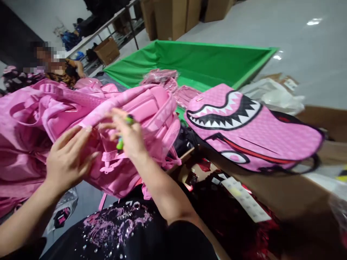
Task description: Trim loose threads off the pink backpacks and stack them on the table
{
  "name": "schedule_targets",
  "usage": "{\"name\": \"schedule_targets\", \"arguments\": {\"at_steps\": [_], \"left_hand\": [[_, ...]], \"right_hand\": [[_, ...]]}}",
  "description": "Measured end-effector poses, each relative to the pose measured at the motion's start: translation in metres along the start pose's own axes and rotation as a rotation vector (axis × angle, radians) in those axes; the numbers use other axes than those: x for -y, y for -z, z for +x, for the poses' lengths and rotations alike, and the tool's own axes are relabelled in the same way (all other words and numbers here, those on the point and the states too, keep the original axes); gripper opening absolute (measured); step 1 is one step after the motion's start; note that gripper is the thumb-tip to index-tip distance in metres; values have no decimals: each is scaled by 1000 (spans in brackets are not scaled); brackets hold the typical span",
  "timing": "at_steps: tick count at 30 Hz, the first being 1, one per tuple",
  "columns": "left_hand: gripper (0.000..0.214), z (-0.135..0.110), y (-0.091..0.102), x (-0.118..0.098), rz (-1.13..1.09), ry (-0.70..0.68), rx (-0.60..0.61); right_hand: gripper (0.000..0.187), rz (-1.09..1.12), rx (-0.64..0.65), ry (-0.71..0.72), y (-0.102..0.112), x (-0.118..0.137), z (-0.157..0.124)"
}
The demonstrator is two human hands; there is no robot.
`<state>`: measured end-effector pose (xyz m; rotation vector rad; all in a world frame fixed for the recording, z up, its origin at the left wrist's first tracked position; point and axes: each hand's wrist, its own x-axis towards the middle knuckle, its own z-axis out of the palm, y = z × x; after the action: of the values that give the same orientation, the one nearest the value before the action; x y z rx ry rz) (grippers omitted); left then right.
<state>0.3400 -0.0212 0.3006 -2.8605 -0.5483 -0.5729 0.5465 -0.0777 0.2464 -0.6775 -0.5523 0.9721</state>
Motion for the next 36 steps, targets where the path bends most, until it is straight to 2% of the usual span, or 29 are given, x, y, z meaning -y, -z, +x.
{"name": "schedule_targets", "arguments": {"at_steps": [2,3,4,5,7,9,11,13,16,19,22,26,32,36], "left_hand": [[70,2,-15,-2,111,21,-112],[68,3,-20,-2,142,24,-129],[65,4,-23,-1,147,27,-115],[60,4,-24,-1,156,31,-92],[51,3,-23,-2,202,45,-32],[47,2,-21,-4,248,68,10],[48,0,-21,-7,265,78,33],[52,-1,-21,-8,281,72,39],[51,-2,-23,-9,339,54,36],[44,-3,-26,-10,364,58,36],[40,-4,-27,-13,336,81,20],[36,-7,-30,-17,280,104,-12],[28,-12,-36,-19,204,117,-87],[27,-14,-41,-22,148,117,-137]], "right_hand": [[23,-147,-230,319,18,17,-6],[21,-240,-337,479,27,24,-9],[19,-359,-398,604,35,28,-11],[17,-503,-393,699,42,29,-12],[18,-843,-218,806,49,23,-10],[30,-1141,59,847,51,10,-2],[45,-1324,291,864,48,-2,11],[51,-1453,453,866,42,-10,23],[38,-1635,594,853,32,-12,31],[24,-1729,682,886,27,-6,28],[30,-1758,719,943,32,1,21],[36,-1709,719,1047,49,1,14],[35,-1636,591,1156,76,-18,3],[42,-1642,514,1152,84,-26,-7]]}}
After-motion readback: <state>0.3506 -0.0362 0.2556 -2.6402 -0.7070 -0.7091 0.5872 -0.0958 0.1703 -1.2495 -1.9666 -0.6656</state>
